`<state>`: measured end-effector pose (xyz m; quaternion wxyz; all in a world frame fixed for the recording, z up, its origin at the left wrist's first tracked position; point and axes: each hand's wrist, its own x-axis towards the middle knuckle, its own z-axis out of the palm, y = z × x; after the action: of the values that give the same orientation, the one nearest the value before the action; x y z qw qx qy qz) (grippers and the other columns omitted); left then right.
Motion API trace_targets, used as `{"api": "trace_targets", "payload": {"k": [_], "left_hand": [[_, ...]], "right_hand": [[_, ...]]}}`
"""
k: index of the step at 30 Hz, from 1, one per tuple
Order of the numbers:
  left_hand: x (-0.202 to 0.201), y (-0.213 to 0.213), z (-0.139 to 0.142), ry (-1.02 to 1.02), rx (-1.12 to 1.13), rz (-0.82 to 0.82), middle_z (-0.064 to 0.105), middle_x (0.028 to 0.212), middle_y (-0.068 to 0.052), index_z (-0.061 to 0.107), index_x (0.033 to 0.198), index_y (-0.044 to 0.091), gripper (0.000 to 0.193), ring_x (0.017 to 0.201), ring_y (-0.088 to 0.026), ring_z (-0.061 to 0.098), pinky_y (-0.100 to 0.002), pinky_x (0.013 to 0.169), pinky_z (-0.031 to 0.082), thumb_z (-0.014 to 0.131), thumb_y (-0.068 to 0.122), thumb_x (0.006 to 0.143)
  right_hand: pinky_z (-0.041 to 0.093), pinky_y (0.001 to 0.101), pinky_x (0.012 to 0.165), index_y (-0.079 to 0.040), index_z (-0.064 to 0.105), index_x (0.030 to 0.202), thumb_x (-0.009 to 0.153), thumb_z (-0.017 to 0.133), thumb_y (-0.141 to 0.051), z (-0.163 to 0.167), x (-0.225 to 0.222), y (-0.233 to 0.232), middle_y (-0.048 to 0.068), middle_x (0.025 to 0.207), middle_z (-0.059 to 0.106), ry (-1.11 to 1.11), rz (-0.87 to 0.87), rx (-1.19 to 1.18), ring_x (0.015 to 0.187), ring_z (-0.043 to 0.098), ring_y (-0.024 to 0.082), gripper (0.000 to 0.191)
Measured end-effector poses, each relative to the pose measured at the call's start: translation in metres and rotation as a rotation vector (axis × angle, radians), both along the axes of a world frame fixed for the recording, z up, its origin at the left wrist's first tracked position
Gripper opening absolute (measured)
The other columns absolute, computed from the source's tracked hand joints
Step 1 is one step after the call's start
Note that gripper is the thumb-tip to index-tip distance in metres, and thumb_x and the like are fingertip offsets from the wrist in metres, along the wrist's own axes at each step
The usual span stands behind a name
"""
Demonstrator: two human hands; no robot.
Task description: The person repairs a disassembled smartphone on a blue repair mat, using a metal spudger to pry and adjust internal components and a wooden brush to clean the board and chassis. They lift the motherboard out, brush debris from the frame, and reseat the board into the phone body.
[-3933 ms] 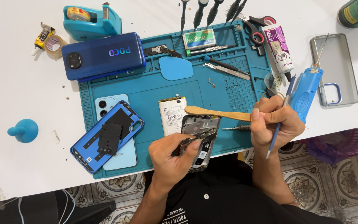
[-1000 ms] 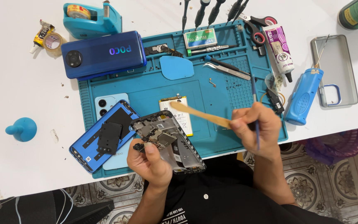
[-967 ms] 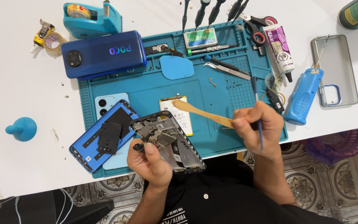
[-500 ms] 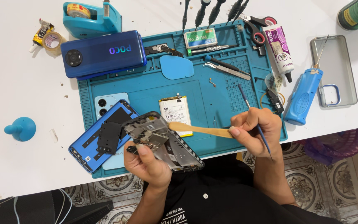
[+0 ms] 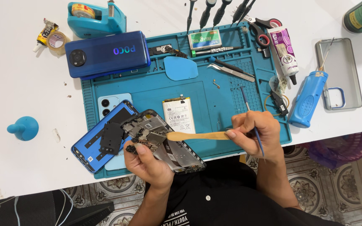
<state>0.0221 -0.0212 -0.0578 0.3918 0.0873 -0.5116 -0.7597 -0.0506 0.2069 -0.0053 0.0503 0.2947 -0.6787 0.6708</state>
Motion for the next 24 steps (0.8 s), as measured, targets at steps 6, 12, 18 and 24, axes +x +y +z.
{"api": "trace_targets", "payload": {"k": [6, 12, 18, 24], "left_hand": [[-0.002, -0.003, 0.001, -0.05, -0.075, -0.057, 0.054, 0.078, 0.004, 0.049, 0.084, 0.007, 0.032, 0.073, -0.003, 0.043, -0.021, 0.068, 0.033, 0.061, 0.027, 0.106], [0.005, -0.004, -0.007, -0.009, -0.061, -0.187, 0.047, 0.068, 0.008, 0.045, 0.077, 0.011, 0.04, 0.064, -0.002, 0.034, -0.022, 0.06, 0.026, 0.067, 0.03, 0.104], [0.002, -0.002, -0.006, 0.021, -0.086, -0.15, 0.059, 0.076, 0.003, 0.052, 0.08, 0.01, 0.036, 0.068, -0.002, 0.05, -0.019, 0.065, 0.038, 0.068, 0.033, 0.103], [-0.005, 0.0, 0.007, 0.026, -0.008, 0.039, 0.068, 0.087, -0.001, 0.06, 0.091, 0.008, 0.031, 0.08, -0.007, 0.066, -0.024, 0.073, 0.052, 0.064, 0.036, 0.105]], "right_hand": [[0.04, 0.0249, 0.048, -0.006, 0.045, 0.077, 0.091, 0.074, 0.001, -0.001, -0.001, -0.001, 0.006, 0.064, 0.057, -0.009, -0.062, 0.138, 0.055, 0.053, 0.01, 0.033], [0.04, 0.025, 0.051, -0.006, 0.043, 0.081, 0.097, 0.071, -0.005, -0.001, -0.002, -0.002, 0.007, 0.069, 0.059, -0.003, -0.05, 0.092, 0.06, 0.053, 0.011, 0.032], [0.039, 0.026, 0.05, -0.006, 0.044, 0.081, 0.097, 0.071, -0.007, 0.002, -0.004, -0.004, 0.006, 0.067, 0.059, -0.009, 0.003, 0.094, 0.058, 0.052, 0.01, 0.032], [0.031, 0.0281, 0.046, -0.006, 0.048, 0.079, 0.095, 0.073, -0.006, 0.007, -0.004, -0.005, 0.002, 0.059, 0.046, -0.017, 0.09, 0.21, 0.051, 0.042, 0.01, 0.03]]}}
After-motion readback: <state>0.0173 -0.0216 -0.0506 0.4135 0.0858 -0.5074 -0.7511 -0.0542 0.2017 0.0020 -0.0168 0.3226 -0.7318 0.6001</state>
